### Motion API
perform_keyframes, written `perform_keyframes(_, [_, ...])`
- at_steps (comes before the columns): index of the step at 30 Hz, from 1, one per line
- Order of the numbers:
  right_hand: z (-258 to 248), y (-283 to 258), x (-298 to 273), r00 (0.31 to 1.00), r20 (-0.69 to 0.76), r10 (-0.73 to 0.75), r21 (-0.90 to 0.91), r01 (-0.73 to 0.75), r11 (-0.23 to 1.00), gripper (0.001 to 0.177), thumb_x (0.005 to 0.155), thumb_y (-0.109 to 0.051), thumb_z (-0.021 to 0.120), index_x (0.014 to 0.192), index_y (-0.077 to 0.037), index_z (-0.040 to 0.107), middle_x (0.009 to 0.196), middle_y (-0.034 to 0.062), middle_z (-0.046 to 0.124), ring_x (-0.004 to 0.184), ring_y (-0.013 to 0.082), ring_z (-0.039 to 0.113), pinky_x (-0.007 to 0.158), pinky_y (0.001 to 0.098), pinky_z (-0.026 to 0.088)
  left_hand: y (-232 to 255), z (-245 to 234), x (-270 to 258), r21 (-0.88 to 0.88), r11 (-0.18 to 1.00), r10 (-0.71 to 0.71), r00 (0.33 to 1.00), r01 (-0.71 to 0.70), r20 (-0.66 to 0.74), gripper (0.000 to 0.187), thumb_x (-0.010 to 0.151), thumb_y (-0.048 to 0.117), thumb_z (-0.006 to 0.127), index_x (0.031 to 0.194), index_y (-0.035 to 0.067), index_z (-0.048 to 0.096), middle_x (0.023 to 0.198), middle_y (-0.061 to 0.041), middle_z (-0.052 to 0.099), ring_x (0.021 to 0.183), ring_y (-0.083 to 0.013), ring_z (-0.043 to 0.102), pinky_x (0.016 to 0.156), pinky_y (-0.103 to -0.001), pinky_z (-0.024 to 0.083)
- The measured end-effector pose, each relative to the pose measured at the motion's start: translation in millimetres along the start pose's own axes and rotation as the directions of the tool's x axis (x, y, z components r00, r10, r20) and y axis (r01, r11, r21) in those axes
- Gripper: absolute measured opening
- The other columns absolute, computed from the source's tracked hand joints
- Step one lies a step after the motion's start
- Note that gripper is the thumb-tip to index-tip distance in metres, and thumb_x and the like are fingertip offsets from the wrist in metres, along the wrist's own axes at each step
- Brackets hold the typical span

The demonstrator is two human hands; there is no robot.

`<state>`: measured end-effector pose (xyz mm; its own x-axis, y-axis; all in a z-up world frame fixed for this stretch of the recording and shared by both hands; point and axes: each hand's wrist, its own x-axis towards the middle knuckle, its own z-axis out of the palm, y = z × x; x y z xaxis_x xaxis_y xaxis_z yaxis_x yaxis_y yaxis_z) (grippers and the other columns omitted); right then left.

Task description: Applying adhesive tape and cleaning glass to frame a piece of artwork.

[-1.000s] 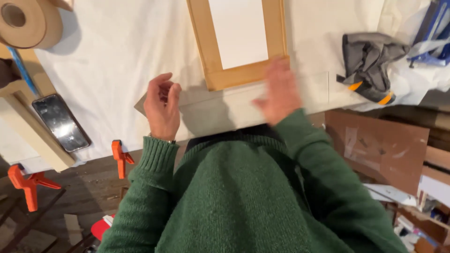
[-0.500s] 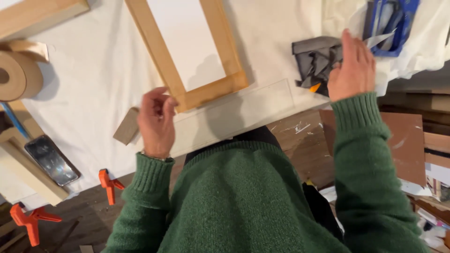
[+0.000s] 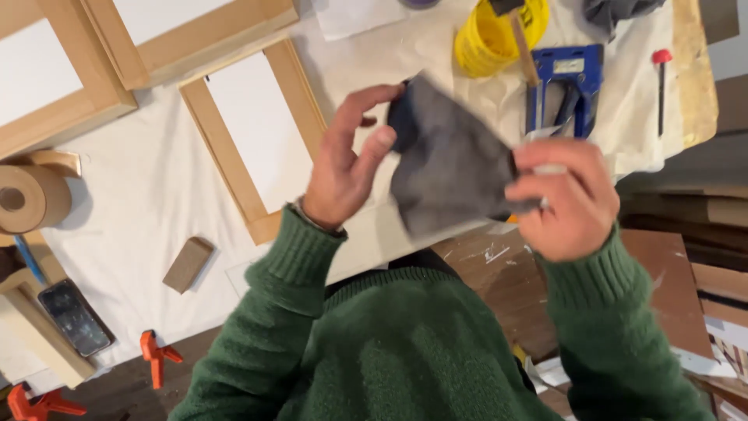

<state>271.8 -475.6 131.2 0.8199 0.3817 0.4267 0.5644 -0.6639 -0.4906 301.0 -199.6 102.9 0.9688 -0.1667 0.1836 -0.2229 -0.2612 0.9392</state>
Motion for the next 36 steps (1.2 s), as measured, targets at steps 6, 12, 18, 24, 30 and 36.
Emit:
perform_keyframes(6, [3,3,-42,0.989,-0.139,0.044,0.265,-0.005,0.964,0.026,0.073,0.018,0.066,0.085,-0.004,0.058,0.112,0.0117,0.059,0.103,0.0271,0.069,0.085,0.0361,0.058,-1,13,14,-0.085,0.996,0.033,0.896,0.006,0.442,0.072,0.097,0.041,0.076,0.149,0.008,0.04,0.132,-0.012,0.063,0.124,-0.0264,0.061,0.109,-0.04,0.052])
perform_keyframes(12, [-20,3,-46,0.946,0.285,0.156,0.494,-0.284,0.822,0.058,0.073,0.01,0.064,0.127,-0.002,0.047,0.14,0.0212,0.055,0.129,0.0343,0.056,0.101,0.0409,0.046,23,19,-13,0.107,0.977,-0.211,0.772,0.183,0.6,0.038,0.085,0.036,0.083,0.109,0.008,0.072,0.099,-0.007,0.071,0.09,-0.0231,0.071,0.079,-0.034,0.058])
perform_keyframes(18, [-6,-26,-27,0.899,0.435,0.052,0.552,-0.312,0.773,0.089,0.075,-0.016,0.076,0.151,0.001,0.034,0.153,0.025,0.046,0.146,0.0372,0.04,0.119,0.0497,0.031,81,-1,-34,0.215,0.936,0.149,0.864,-0.28,0.48,0.029,0.079,0.025,0.083,0.095,0.006,0.067,0.095,-0.01,0.064,0.085,-0.0294,0.067,0.071,-0.04,0.055])
perform_keyframes(24, [14,-59,-41,0.911,0.406,-0.064,0.327,-0.079,0.942,0.034,0.082,-0.026,0.083,0.107,-0.006,0.069,0.145,0.019,0.06,0.146,0.033,0.049,0.12,0.0455,0.04,70,-49,-63,0.134,0.99,-0.02,0.875,-0.052,0.484,0.026,0.083,0.023,0.084,0.099,0.01,0.068,0.089,-0.002,0.072,0.074,-0.0164,0.071,0.066,-0.031,0.057])
perform_keyframes(30, [61,-131,-63,0.932,0.351,0.094,0.817,-0.354,0.454,0.03,0.085,-0.014,0.067,0.113,-0.004,0.064,0.146,0.02,0.056,0.146,0.0316,0.047,0.123,0.0455,0.035,-13,-56,-149,-0.082,0.937,-0.254,0.824,0.34,0.507,0.025,0.094,0.023,0.079,0.11,0.006,0.069,0.091,-0.007,0.074,0.082,-0.0224,0.069,0.075,-0.033,0.057])
perform_keyframes(36, [167,-166,-158,0.627,0.76,0.173,0.636,-0.772,0.002,0.052,0.08,-0.009,0.074,0.13,0.001,0.063,0.116,0.0064,0.069,0.109,0.0135,0.063,0.096,0.0318,0.051,-108,-113,-215,0.367,0.914,-0.377,0.695,0.173,0.613,0.026,0.089,0.035,0.07,0.099,0.011,0.073,0.091,-0.013,0.076,0.086,-0.0342,0.072,0.076,-0.047,0.056])
